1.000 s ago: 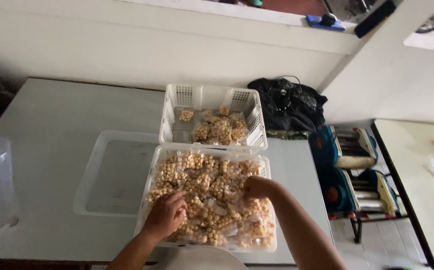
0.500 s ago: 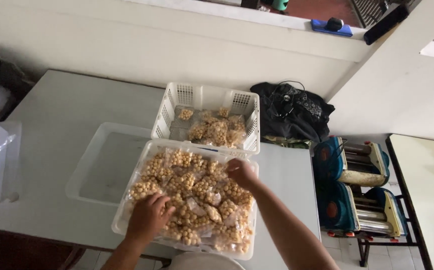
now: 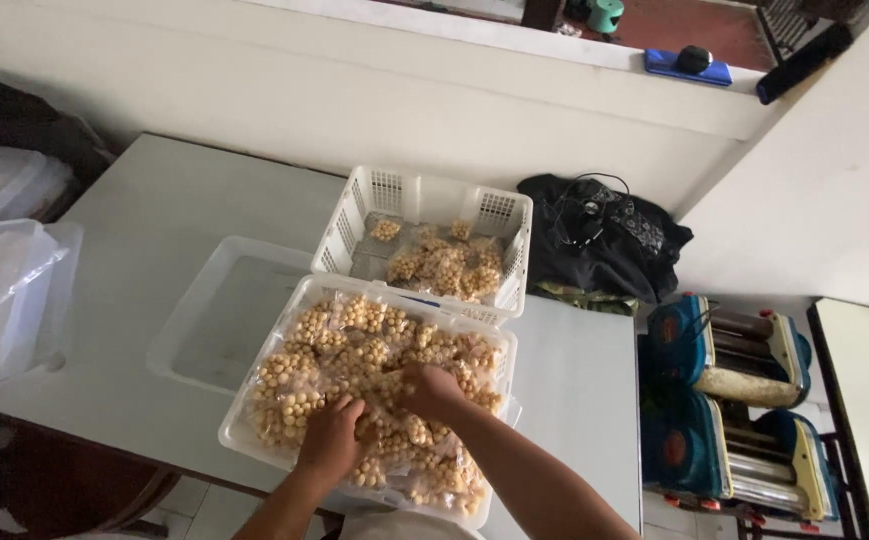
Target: Transferring small plastic bags of snacks from a large bin into a plastic crate for organization.
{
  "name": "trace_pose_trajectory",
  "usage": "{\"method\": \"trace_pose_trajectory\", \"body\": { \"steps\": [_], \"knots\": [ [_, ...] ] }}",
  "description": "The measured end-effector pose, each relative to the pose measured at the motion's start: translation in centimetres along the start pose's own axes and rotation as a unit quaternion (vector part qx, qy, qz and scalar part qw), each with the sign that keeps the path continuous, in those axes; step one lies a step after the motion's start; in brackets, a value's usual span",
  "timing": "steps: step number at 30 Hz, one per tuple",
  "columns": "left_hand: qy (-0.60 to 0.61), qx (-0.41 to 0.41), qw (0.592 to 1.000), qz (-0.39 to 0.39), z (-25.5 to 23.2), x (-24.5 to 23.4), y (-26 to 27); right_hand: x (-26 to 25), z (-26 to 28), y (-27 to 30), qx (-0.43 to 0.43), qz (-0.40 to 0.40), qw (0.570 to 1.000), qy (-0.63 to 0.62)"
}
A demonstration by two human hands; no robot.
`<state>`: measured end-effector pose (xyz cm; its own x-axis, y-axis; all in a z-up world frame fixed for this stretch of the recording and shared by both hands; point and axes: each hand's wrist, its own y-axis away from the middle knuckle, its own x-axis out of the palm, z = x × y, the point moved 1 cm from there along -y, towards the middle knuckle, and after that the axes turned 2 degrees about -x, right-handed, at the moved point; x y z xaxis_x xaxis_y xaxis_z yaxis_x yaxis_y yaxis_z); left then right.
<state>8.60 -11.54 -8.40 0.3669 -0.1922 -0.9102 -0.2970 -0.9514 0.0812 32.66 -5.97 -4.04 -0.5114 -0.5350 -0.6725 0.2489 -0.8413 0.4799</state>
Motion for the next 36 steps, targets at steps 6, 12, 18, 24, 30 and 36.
{"method": "trace_pose_trajectory", "body": {
  "steps": [6, 12, 18, 24, 30, 36],
  "knots": [
    [0.145, -0.066, 0.987, 0.011, -1.3, -1.8, 0.8, -3.5, -2.8, -1.9, 0.034, -0.005, 0.976, -0.214],
    [0.219, -0.131, 0.967, -0.016, -2.0, -3.5, 0.3, -9.4, -7.0, -4.7, 0.000, -0.199, 0.831, -0.520],
    [0.312, -0.229, 0.922, -0.002, -6.2, -6.5, -1.3, -5.9, -6.9, -2.7, -0.070, -0.189, 0.944, -0.259],
    [0.328, -0.166, 0.930, -0.005, -9.3, -5.5, -3.4, -4.4, -3.9, 0.8, -0.145, 0.048, 0.966, -0.207],
    [0.307, -0.065, 0.947, 0.070, -11.1, -5.8, -3.3, -6.8, -9.2, -3.3, -0.117, -0.076, 0.844, -0.519],
    [0.034, 0.003, 0.984, 0.174, -10.6, -3.0, -4.0, -6.7, -12.3, -4.4, 0.004, -0.183, 0.953, -0.240]
  ]
}}
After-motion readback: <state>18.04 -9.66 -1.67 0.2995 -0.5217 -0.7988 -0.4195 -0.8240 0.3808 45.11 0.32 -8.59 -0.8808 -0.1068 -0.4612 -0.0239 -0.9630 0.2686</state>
